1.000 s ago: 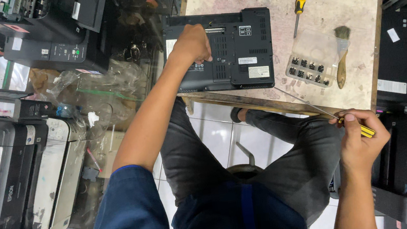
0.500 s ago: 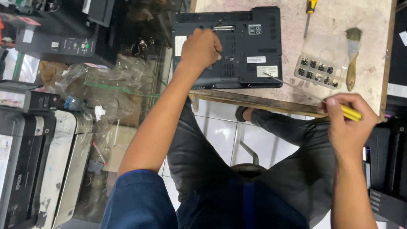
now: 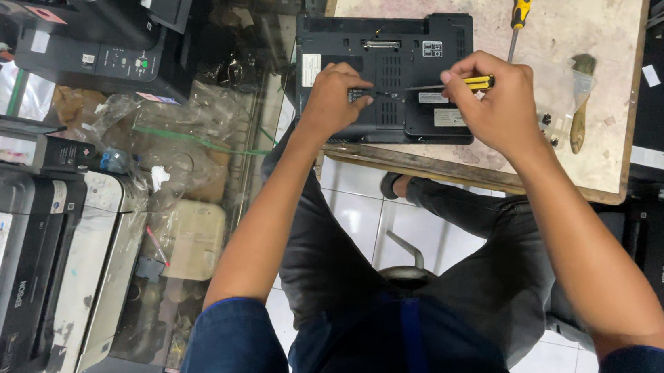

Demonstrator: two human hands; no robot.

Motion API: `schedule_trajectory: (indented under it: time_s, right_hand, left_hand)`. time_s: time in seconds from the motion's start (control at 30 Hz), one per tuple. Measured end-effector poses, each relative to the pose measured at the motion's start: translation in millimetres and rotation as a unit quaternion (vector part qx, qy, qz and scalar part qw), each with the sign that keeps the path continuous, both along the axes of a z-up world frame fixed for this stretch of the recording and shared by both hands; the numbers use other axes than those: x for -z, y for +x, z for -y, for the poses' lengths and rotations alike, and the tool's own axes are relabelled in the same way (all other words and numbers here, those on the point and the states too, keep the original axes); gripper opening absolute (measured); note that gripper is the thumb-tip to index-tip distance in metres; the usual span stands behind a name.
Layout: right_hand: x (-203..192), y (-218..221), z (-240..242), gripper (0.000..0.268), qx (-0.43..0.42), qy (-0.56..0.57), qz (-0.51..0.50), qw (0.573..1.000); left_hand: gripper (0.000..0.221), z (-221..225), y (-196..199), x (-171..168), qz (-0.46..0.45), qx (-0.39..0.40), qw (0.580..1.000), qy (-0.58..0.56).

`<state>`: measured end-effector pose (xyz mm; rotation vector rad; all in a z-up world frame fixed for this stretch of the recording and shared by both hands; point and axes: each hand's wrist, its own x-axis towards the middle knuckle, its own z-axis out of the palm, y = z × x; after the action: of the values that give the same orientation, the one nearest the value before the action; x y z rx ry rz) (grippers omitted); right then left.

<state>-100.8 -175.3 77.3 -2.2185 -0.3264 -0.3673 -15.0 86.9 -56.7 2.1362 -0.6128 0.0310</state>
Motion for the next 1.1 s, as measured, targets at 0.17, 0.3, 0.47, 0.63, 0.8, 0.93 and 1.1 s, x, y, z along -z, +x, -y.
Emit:
schedule_trajectory:
  time_s: [0.17,0.3,0.47,0.63,0.8,0.93,1.1]
  right_hand:
    - [-1.8,11.3,-9.9,0.010,-0.017,-0.033,-0.015,0.999]
    - [-24.7,18.9,-23.0,0.013,-0.026,-0.081,-0.036,0.996]
    - [-26.4,61.1,-48.9,0.037,-0.041,-0.153,-0.092,0.983]
    - [-37.7,81.5,-96.3,0.039,-0.011,-0.148,-0.122,0.981]
    - [-81.2,71.2,-86.9,0.041,-0.161,-0.250,-0.067,0.952]
    - [-74.3,76.8,-69.2,0.007,-0.141,-0.330,0.000,0.933]
    - [-66.9,75.7,-79.4,0.033,-0.085,-0.410,0.001,0.908]
  left_hand:
    - [0.026,-3.4,15.1,26.7,-0.012,0.009,1.000,0.002]
    - [0.031,-3.0,11.9,22.2,-0.012,0.001,1.000,-0.016]
    - [0.040,12.3,-2.2,-28.8,-0.023,0.033,0.989,-0.140]
    - [0.008,16.8,0.7,-45.6,0.176,-0.007,0.974,-0.143]
    - [0.015,8.6,17.4,-34.1,0.099,0.029,0.992,-0.075]
    - [0.017,4.5,12.4,-76.3,0.008,0.125,0.992,-0.034]
    - [0.030,27.2,16.4,-42.5,0.160,0.046,0.974,-0.151]
